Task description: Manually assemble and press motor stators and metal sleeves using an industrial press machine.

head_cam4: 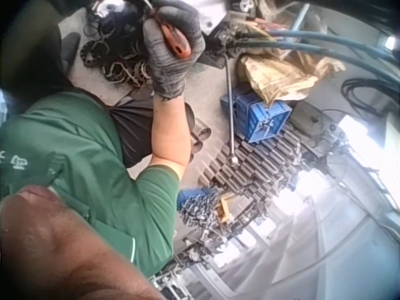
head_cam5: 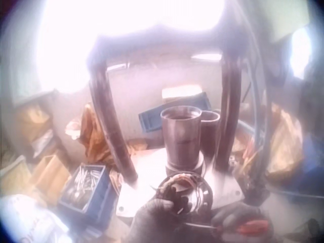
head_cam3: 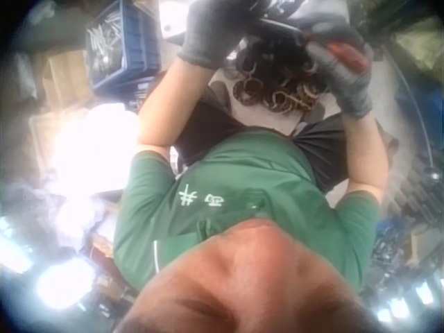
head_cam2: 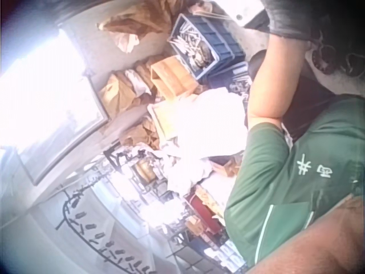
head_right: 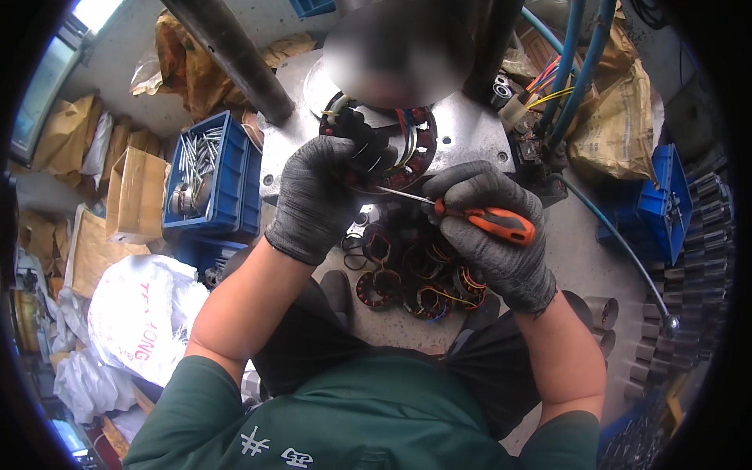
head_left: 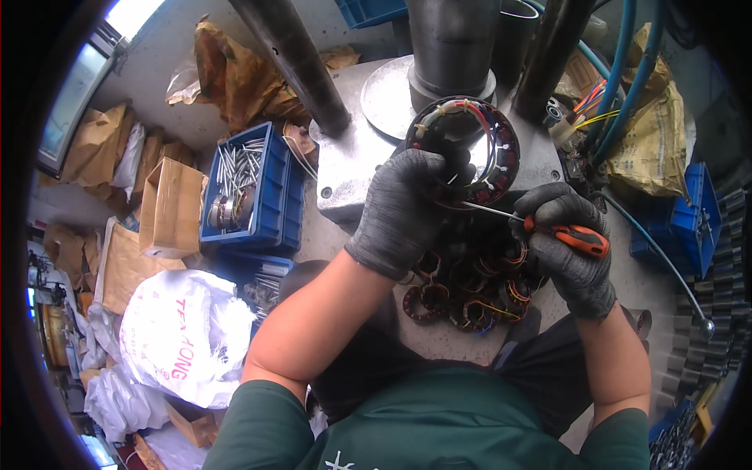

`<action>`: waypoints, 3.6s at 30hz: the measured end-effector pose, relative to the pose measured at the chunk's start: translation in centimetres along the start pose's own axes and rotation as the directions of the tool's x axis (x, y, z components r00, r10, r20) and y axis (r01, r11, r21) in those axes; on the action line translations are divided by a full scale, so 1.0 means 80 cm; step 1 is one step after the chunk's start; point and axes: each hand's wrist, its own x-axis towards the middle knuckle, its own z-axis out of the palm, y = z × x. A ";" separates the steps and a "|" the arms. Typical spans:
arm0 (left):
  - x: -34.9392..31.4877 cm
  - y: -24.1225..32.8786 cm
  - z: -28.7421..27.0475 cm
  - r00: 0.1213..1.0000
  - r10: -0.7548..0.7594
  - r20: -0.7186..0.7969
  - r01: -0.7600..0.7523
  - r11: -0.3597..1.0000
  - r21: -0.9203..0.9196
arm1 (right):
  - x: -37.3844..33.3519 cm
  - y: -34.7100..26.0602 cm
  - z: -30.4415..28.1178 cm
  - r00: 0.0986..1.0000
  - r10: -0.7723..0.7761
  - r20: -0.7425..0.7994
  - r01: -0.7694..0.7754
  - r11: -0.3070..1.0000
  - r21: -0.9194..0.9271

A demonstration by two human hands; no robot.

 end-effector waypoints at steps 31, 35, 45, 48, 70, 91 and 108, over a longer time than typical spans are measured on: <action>-0.005 0.002 0.009 0.995 0.027 0.091 -0.037 0.994 0.105 | -0.003 0.001 0.008 0.995 0.093 0.033 -0.099 0.946 0.308; -0.011 0.005 0.014 0.989 0.109 0.100 -0.126 0.974 0.186 | -0.001 -0.003 -0.004 0.999 0.051 0.014 -0.053 0.988 0.147; -0.016 -0.005 0.025 0.971 0.178 0.157 -0.232 0.857 0.460 | 0.006 -0.009 -0.039 0.955 0.057 0.291 -0.053 0.998 -0.023; -0.017 -0.003 0.023 0.973 0.186 0.137 -0.229 0.852 0.471 | 0.002 -0.012 -0.026 0.981 0.062 0.185 -0.070 0.997 0.036; -0.006 -0.003 0.001 0.991 -0.127 0.031 0.125 0.990 0.067 | -0.003 -0.012 -0.012 0.978 -0.127 0.165 0.162 0.961 -0.223; -0.006 0.006 0.004 0.997 -0.016 0.081 0.014 1.000 0.023 | -0.007 0.030 -0.005 0.989 0.132 0.065 -0.146 0.911 0.384; -0.019 0.010 0.023 0.966 0.211 0.153 -0.253 0.899 0.358 | -0.009 -0.007 -0.005 1.000 -0.002 0.018 0.000 0.994 0.109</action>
